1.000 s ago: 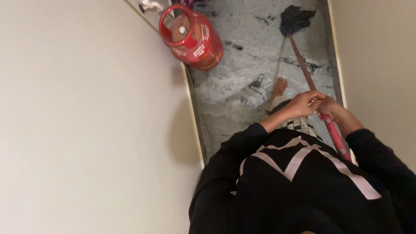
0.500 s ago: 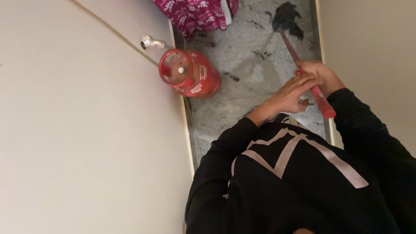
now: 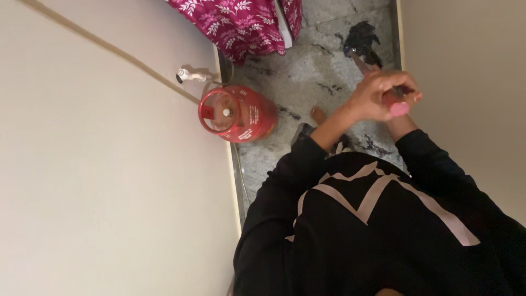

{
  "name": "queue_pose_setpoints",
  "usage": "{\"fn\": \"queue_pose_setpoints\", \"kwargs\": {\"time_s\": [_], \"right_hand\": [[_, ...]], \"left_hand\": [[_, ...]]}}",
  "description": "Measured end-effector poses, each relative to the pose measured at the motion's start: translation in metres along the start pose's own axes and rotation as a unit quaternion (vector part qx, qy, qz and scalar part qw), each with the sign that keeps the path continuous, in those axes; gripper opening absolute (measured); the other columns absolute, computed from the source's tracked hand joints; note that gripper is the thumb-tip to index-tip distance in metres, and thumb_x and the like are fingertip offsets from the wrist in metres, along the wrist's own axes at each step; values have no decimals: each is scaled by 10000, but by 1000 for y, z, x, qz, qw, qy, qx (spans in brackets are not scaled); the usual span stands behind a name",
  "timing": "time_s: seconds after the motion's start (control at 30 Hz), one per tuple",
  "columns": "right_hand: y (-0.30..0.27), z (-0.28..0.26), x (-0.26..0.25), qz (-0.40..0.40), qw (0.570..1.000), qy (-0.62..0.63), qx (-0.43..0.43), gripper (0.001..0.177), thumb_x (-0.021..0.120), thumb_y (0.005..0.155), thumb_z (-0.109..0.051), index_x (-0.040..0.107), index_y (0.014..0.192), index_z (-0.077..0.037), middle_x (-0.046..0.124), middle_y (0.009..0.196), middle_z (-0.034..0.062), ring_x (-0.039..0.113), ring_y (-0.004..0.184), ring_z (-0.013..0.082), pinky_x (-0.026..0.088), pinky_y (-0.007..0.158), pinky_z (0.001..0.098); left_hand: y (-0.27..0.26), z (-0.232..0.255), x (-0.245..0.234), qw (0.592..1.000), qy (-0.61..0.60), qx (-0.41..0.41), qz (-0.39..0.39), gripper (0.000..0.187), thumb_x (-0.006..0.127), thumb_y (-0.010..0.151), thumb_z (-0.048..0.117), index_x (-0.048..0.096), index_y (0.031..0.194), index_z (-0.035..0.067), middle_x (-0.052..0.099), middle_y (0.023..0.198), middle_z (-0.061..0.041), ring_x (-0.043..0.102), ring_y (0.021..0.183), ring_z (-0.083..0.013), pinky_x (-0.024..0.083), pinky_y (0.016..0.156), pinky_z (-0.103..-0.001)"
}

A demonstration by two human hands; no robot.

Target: The person mops the floor in a room, moving a gas cylinder and a folding chair to reach different areas, and rinses the mop in a bucket of water.

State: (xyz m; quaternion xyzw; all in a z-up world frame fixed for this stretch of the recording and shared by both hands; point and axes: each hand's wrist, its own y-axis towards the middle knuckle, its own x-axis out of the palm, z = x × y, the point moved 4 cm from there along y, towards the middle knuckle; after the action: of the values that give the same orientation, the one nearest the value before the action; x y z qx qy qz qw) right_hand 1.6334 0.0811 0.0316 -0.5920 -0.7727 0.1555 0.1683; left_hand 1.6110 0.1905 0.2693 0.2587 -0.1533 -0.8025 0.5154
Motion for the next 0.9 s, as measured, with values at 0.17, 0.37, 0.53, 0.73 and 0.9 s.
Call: {"fn": "queue_pose_setpoints", "kwargs": {"time_s": [0.17, 0.37, 0.53, 0.73, 0.9], "right_hand": [[49, -28, -3, 36, 998, 19, -54, 281, 621, 954, -205, 593, 1049, 58, 555, 820, 157, 522, 650, 283, 417, 554, 425], [125, -51, -18, 31, 999, -10, -26, 281, 625, 950, -205, 593, 1063, 50, 550, 848, 162, 519, 683, 290, 415, 583, 424], [209, -84, -24, 16, 999, -32, -10, 282, 628, 948, -205, 593, 1075, 44, 545, 872, 166, 516, 711, 295, 413, 606, 423], [282, -117, -30, 4, 999, -51, 9, 284, 632, 945, -206, 593, 1089, 36, 540, 901, 171, 513, 744, 302, 410, 635, 421], [325, -150, -32, 4, 998, -60, 15, 286, 635, 942, -206, 593, 1100, 29, 535, 925, 175, 510, 772, 307, 408, 658, 421]], "left_hand": [[32, -66, 4, 996, 59, -68, -1, 165, 789, 896, 267, 711, 808, 151, 690, 706, 12, 644, 594, -98, 502, 599, -296], [86, -88, -32, 997, 79, 1, -6, 131, 749, 765, 210, 649, 714, 142, 684, 696, 37, 655, 606, -104, 493, 592, -299], [123, -130, -64, 1000, -9, -9, -21, 183, 679, 921, 170, 607, 775, 87, 634, 731, -24, 652, 686, -177, 491, 675, -341], [179, -163, -125, 991, -100, 26, 81, 233, 703, 902, 179, 595, 924, -27, 594, 714, -70, 596, 632, -184, 458, 589, -349], [209, -202, -145, 991, -65, -71, 92, 361, 632, 1018, 196, 464, 732, 53, 475, 591, -61, 478, 514, -162, 406, 541, -306]]}}
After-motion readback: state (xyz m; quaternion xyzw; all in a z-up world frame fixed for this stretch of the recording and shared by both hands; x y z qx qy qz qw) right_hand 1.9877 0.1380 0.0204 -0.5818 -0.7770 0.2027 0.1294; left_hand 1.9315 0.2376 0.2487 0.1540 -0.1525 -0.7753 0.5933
